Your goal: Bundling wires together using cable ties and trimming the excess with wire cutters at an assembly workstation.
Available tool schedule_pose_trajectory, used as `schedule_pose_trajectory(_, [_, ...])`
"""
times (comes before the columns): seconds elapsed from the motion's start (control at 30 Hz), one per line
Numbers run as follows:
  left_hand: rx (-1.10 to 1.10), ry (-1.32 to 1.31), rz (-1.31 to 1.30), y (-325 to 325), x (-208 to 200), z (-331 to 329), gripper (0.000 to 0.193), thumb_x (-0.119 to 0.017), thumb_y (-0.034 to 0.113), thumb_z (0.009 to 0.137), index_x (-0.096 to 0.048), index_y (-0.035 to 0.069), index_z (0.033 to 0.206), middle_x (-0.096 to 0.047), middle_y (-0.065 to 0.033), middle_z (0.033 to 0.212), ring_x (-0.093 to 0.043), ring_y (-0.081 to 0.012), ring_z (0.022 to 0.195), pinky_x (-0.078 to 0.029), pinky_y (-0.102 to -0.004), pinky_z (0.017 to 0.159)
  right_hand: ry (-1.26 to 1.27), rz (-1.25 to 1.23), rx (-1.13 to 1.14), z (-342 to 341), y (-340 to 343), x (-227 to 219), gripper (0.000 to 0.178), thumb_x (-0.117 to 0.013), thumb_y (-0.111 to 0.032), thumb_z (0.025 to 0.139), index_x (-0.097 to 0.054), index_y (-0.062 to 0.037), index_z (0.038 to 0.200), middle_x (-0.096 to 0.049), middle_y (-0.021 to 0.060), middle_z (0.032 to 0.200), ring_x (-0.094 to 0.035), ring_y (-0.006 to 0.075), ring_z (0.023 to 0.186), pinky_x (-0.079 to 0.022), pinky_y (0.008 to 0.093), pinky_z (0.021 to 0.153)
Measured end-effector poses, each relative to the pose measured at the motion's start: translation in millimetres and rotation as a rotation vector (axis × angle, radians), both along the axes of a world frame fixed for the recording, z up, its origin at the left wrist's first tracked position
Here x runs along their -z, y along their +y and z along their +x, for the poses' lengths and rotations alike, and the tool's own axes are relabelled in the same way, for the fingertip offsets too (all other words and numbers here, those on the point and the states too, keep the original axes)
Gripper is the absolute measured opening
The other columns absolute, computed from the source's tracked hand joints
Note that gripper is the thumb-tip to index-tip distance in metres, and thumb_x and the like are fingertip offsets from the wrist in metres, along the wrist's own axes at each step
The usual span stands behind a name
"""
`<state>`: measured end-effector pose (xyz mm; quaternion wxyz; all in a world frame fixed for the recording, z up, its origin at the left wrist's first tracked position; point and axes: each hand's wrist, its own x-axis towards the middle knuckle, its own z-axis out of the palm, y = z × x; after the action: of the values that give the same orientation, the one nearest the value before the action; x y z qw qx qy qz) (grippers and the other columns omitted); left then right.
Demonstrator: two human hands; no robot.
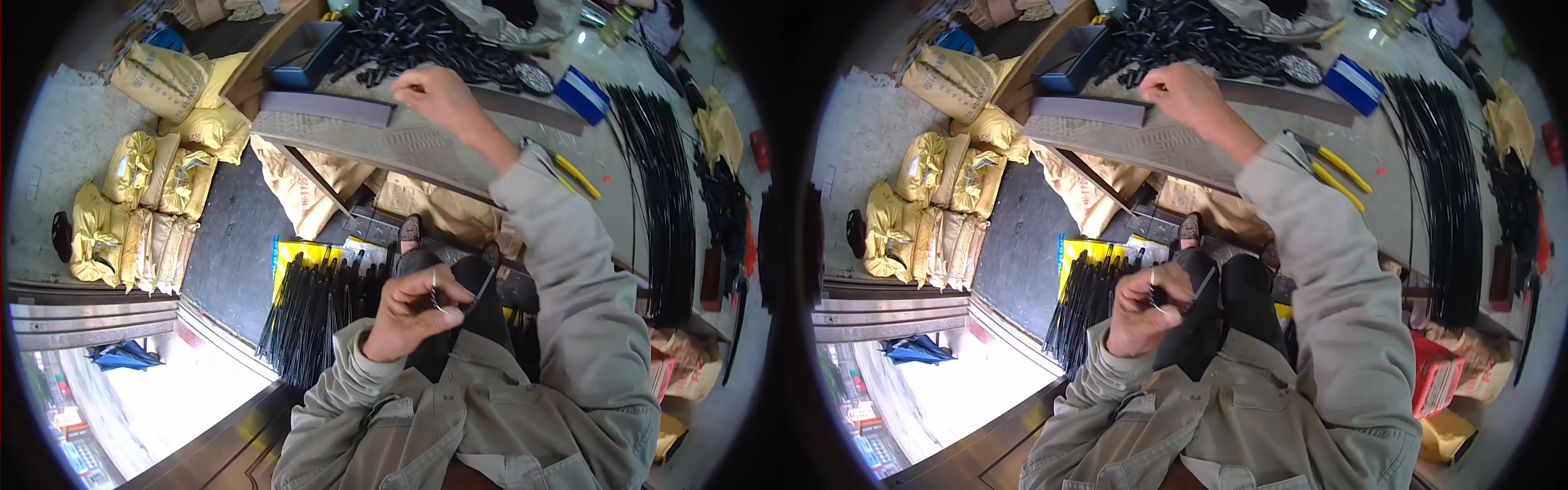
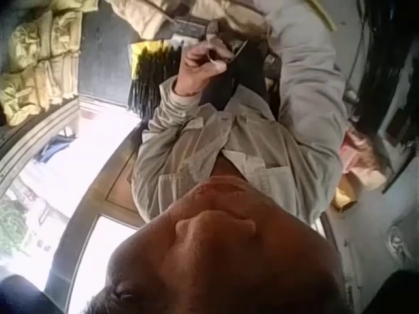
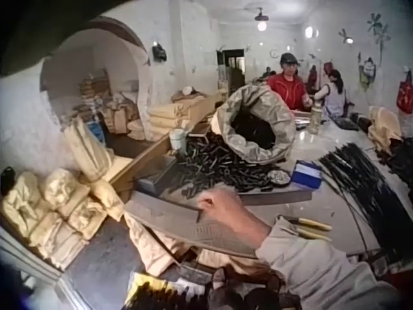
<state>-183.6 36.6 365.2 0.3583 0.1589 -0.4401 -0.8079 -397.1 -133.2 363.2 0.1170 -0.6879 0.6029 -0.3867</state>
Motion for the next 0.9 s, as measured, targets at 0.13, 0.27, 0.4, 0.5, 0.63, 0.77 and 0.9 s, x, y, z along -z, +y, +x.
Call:
schedule_pose_trajectory(0.13, [0.040,-0.026,-0.003,-8,-7,2,0.018,-0.069,0.009,0.069,-0.060,-0.003,0.078,-0.055,-0.0079,0.073,-0.048,-0.0150,0.069,-0.036,-0.0258,0.063,0.200,-0.277,0.139,20,-76,12,0.009,-0.061,-0.016,0.074,-0.066,-0.0120,0.081,-0.061,0.0048,0.074,-0.058,0.0200,0.068,-0.044,0.0346,0.062])
schedule_pose_trajectory(0.27, [0.075,-0.007,-0.073,-17,-2,6,0.015,-0.068,0.006,0.069,-0.060,-0.003,0.079,-0.055,-0.0078,0.073,-0.047,-0.0143,0.068,-0.036,-0.0253,0.063,0.728,-0.236,0.180,25,-111,16,0.009,-0.062,-0.018,0.073,-0.065,-0.0123,0.079,-0.059,0.0012,0.074,-0.056,0.0212,0.071,-0.041,0.0378,0.069])
schedule_pose_trajectory(0.4, [0.043,0.006,-0.088,-18,3,10,0.017,-0.068,0.002,0.069,-0.059,-0.003,0.083,-0.055,-0.0073,0.074,-0.047,-0.0134,0.068,-0.035,-0.0246,0.062,0.491,-0.439,0.036,22,-90,3,0.015,-0.062,-0.020,0.074,-0.064,-0.0111,0.085,-0.058,0.0005,0.078,-0.054,0.0198,0.075,-0.038,0.0353,0.070])
schedule_pose_trajectory(0.5, [-0.028,0.081,-0.009,-11,9,8,0.019,-0.067,0.001,0.069,-0.059,-0.002,0.086,-0.055,-0.0056,0.075,-0.047,-0.0119,0.068,-0.036,-0.0238,0.063,-0.388,0.017,-0.172,20,11,-57,0.021,-0.062,-0.021,0.077,-0.062,-0.0060,0.091,-0.056,0.0004,0.080,-0.052,0.0139,0.079,-0.039,0.0284,0.070])
schedule_pose_trajectory(0.63, [-0.079,0.091,-0.030,-5,11,-3,0.024,-0.066,-0.001,0.072,-0.059,0.000,0.095,-0.056,-0.0022,0.082,-0.048,-0.0080,0.074,-0.038,-0.0215,0.067,-0.338,0.056,-0.291,16,128,-68,0.020,-0.067,-0.014,0.074,-0.060,-0.0018,0.088,-0.059,0.0044,0.087,-0.056,0.0149,0.081,-0.037,0.0322,0.087])
schedule_pose_trajectory(0.77, [-0.143,0.126,0.039,6,-1,-23,0.024,-0.065,-0.003,0.073,-0.058,0.001,0.095,-0.057,-0.0005,0.087,-0.051,-0.0061,0.076,-0.042,-0.0198,0.068,-0.234,0.006,-0.286,27,193,-75,0.018,-0.068,-0.012,0.072,-0.060,-0.0021,0.085,-0.061,0.0063,0.084,-0.058,0.0182,0.086,-0.030,0.0380,0.097])
schedule_pose_trajectory(0.9, [-0.156,0.164,0.052,18,-9,-45,0.021,-0.065,-0.005,0.074,-0.057,0.001,0.093,-0.057,-0.0006,0.085,-0.053,-0.0066,0.072,-0.044,-0.0193,0.065,-0.253,-0.068,-0.163,18,221,-71,0.014,-0.066,-0.011,0.074,-0.061,-0.0025,0.083,-0.064,0.0070,0.082,-0.058,0.0209,0.088,-0.023,0.0415,0.101])
